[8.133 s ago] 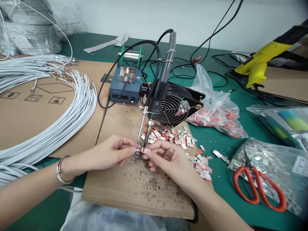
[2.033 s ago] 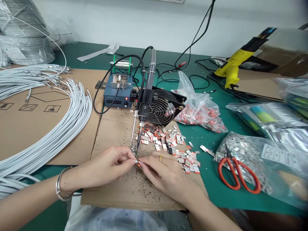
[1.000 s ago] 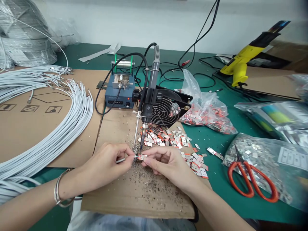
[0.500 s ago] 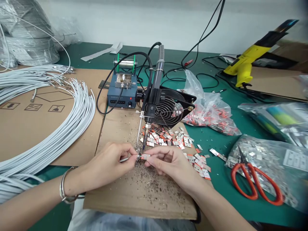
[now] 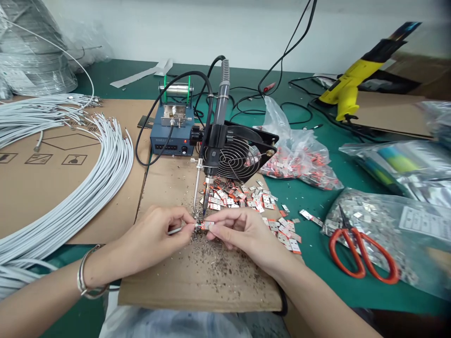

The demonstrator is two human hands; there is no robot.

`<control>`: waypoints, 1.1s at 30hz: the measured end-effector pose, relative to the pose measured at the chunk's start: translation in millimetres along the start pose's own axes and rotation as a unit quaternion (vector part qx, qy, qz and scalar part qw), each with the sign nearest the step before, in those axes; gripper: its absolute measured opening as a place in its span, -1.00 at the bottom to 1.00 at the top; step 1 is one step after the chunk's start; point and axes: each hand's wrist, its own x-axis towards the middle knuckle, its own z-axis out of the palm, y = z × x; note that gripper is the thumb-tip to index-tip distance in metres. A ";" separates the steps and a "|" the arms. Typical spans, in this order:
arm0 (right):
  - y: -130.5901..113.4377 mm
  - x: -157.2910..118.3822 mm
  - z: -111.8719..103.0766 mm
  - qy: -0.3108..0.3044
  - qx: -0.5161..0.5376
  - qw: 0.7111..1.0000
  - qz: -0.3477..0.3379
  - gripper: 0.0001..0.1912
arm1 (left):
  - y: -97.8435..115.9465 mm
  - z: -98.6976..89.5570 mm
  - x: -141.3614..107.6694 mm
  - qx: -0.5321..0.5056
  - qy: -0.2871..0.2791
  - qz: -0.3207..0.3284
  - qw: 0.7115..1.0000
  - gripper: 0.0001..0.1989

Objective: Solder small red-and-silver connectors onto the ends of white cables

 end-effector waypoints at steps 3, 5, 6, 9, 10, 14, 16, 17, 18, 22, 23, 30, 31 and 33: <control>-0.3 1.0 1.2 0.005 -0.004 1.000 0.005 -0.88 | -0.3 -0.7 0.8 0.008 0.000 -0.007 1.000 -0.78; -0.2 1.1 1.5 0.007 -0.005 1.000 0.007 -0.87 | -0.4 -0.7 0.9 0.009 0.001 -0.008 1.000 -0.78; -0.1 1.0 1.5 0.008 -0.003 1.000 0.006 -0.86 | -0.5 -0.7 0.7 0.007 0.001 -0.008 1.000 -0.78; 0.1 0.2 1.3 0.007 0.003 1.000 -0.001 -0.86 | -0.6 -0.8 -0.3 0.003 0.002 -0.010 1.000 -0.78; 0.1 0.0 1.4 0.008 0.003 1.000 -0.001 -0.86 | -0.6 -1.0 -0.6 0.005 0.003 -0.010 1.000 -0.79; -0.4 0.4 3.0 0.020 -0.004 1.000 0.013 -0.87 | -1.1 -1.7 -0.2 0.017 0.002 -0.009 1.000 -0.78; -0.4 1.0 3.8 0.022 -0.003 1.000 0.015 -0.88 | -1.9 -1.7 0.4 0.021 -0.002 -0.011 1.000 -0.77; -0.3 1.2 4.0 0.021 -0.003 1.000 0.015 -0.88 | -2.4 -1.6 0.6 0.021 -0.005 -0.011 1.000 -0.77; -0.1 1.1 4.1 0.019 -0.004 1.000 0.014 -0.88 | -2.8 -1.6 0.9 0.021 -0.007 -0.012 1.000 -0.77; 1.4 -1.5 2.6 0.002 -0.013 1.000 0.000 -0.88 | -2.4 -1.7 1.4 0.021 -0.019 -0.011 1.000 -0.77; 1.7 -2.6 1.7 -0.003 -0.019 1.000 -0.005 -0.88 | -1.4 -1.3 1.1 0.017 -0.023 -0.008 1.000 -0.76; -0.1 -21.3 -10.7 -0.130 -0.066 0.988 -0.058 -0.95 | 13.8 18.9 -28.8 -0.192 -0.093 -0.126 0.969 -0.71; -0.6 -25.6 -13.0 -0.168 -0.062 0.982 -0.063 -0.95 | 15.4 24.1 -38.0 -0.210 -0.103 -0.123 0.965 -0.73; -0.9 -33.6 -17.9 -0.240 -0.033 0.968 -0.069 -0.89 | 16.7 36.4 -57.5 -0.210 -0.090 -0.075 0.971 -0.81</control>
